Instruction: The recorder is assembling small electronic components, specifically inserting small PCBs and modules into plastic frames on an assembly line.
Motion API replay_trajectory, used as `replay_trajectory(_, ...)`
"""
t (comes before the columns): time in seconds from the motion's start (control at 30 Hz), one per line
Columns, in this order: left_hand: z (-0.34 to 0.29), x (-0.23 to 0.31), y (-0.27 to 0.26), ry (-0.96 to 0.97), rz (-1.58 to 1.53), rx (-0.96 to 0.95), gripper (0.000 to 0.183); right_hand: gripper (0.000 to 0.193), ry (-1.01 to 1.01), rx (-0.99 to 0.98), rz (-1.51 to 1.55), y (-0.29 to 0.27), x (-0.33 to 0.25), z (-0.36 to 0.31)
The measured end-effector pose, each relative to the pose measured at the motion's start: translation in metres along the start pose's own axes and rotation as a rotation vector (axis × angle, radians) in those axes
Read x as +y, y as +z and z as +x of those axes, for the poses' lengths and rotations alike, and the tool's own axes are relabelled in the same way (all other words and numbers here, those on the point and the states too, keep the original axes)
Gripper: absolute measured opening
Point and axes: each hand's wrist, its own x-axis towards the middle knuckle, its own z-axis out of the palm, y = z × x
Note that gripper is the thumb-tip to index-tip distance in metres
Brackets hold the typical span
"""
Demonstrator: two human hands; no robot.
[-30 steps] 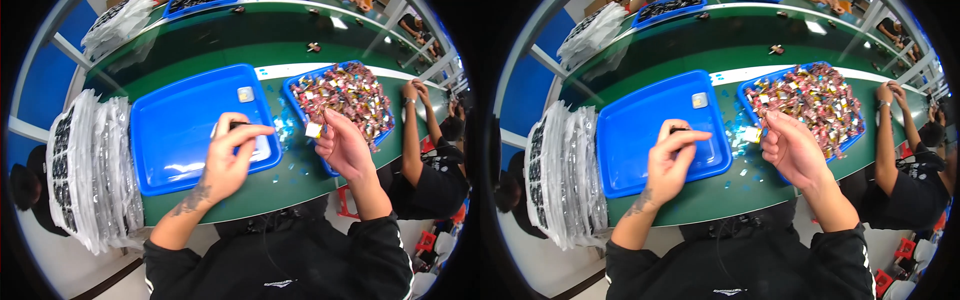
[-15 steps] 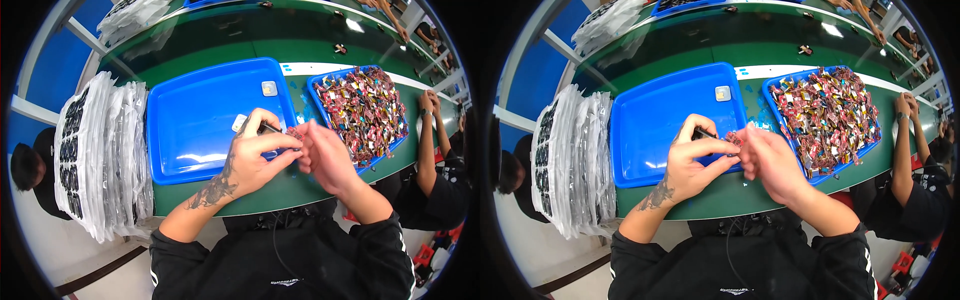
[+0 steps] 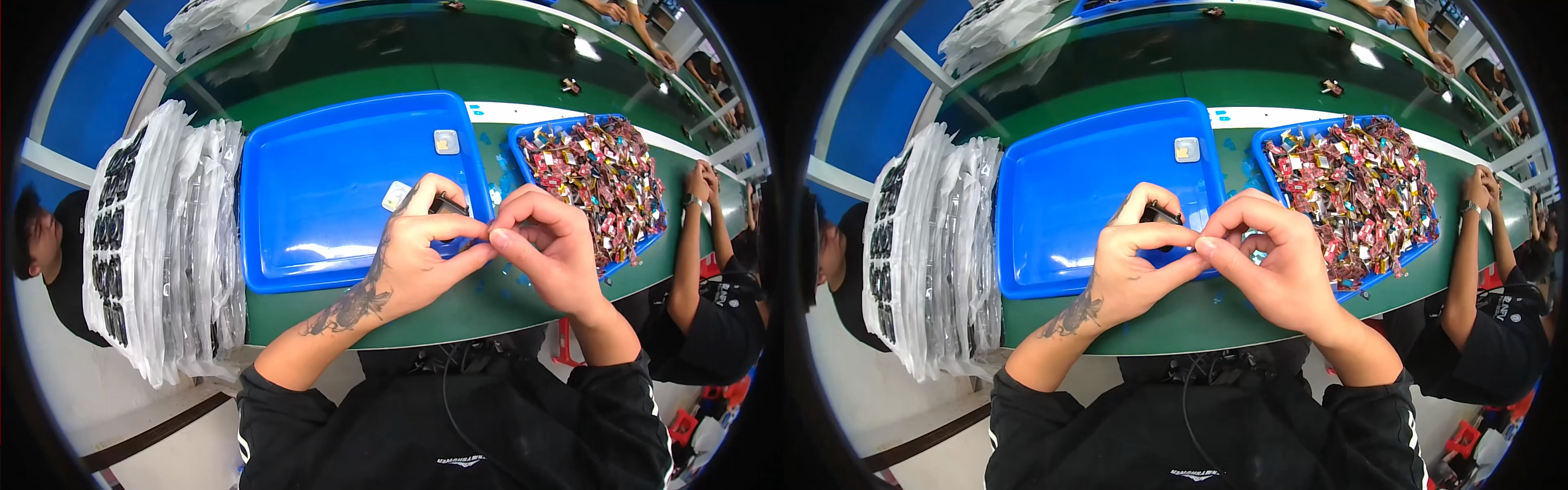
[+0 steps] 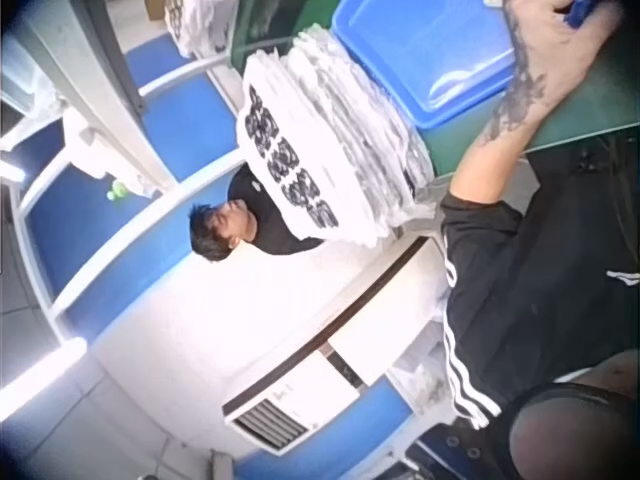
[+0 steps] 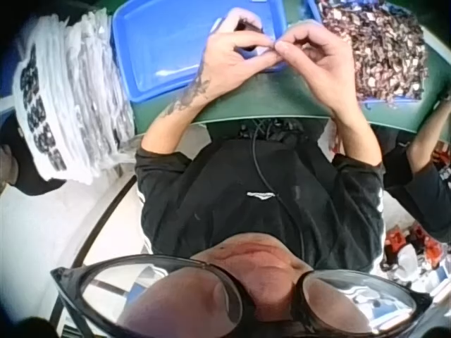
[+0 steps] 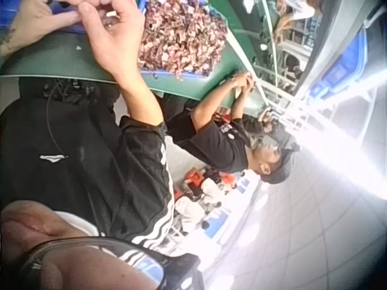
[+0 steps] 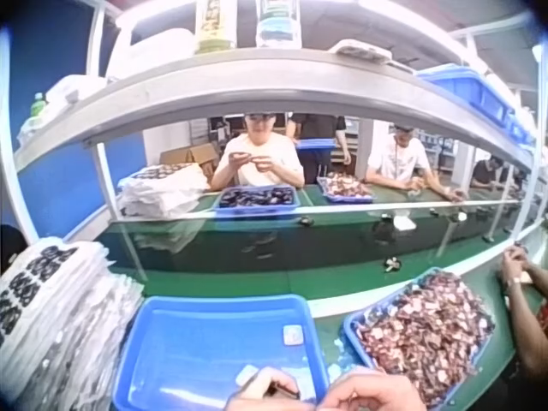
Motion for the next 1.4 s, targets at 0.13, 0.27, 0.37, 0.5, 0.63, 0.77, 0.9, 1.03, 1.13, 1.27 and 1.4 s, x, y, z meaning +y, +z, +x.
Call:
replay_trajectory(0.13, -0.003, -0.004, 0.001, 0.032, 0.011, 0.049, 0.012, 0.008, 0.099, -0.027, 0.146, 0.001, 0.002, -0.002)
replay_trajectory(0.27, 0.002, -0.006, -0.005, 0.444, 0.4, 0.041, 0.023, 0.011, 0.327, -0.144, 0.343, -0.01, 0.008, -0.004)
replay_trajectory(0.37, 0.003, -0.009, -0.004, 0.488, 0.395, 0.046, 0.025, 0.013, 0.453, -0.198, 0.452, -0.012, 0.01, -0.001)
replay_trajectory(0.5, 0.003, -0.011, -0.003, 0.587, 0.463, 0.06, 0.026, 0.016, 0.63, -0.25, 0.649, -0.018, 0.018, 0.003)
replay_trajectory(0.63, 0.0, -0.007, 0.006, 0.376, 0.288, 0.136, 0.023, 0.013, 0.479, -0.131, 0.587, -0.008, 0.014, -0.001)
replay_trajectory(0.77, 0.0, -0.006, 0.005, 0.346, 0.246, 0.115, 0.021, 0.012, 0.321, 0.036, 0.462, -0.007, 0.012, -0.002)
replay_trajectory(0.9, -0.002, -0.003, 0.005, 0.353, 0.316, 0.143, 0.019, 0.008, -0.185, 0.335, -0.426, -0.014, 0.023, 0.006)
replay_trajectory(1.03, -0.001, -0.007, 0.003, 0.124, 0.176, 0.207, 0.015, 0.009, -0.303, 0.239, -0.865, -0.033, 0.022, 0.005)
replay_trajectory(1.13, -0.002, -0.006, 0.0, 0.007, 0.099, 0.203, 0.014, 0.01, -0.169, 0.21, -0.799, -0.032, 0.011, 0.004)
replay_trajectory(1.27, -0.003, -0.002, 0.003, -0.071, 0.051, 0.158, 0.013, 0.012, -0.022, 0.257, -0.423, -0.028, 0.016, -0.001)
replay_trajectory(1.4, -0.002, -0.003, 0.011, -0.062, -0.036, 0.144, 0.013, 0.018, -0.149, 0.15, -0.198, -0.007, 0.01, -0.011)
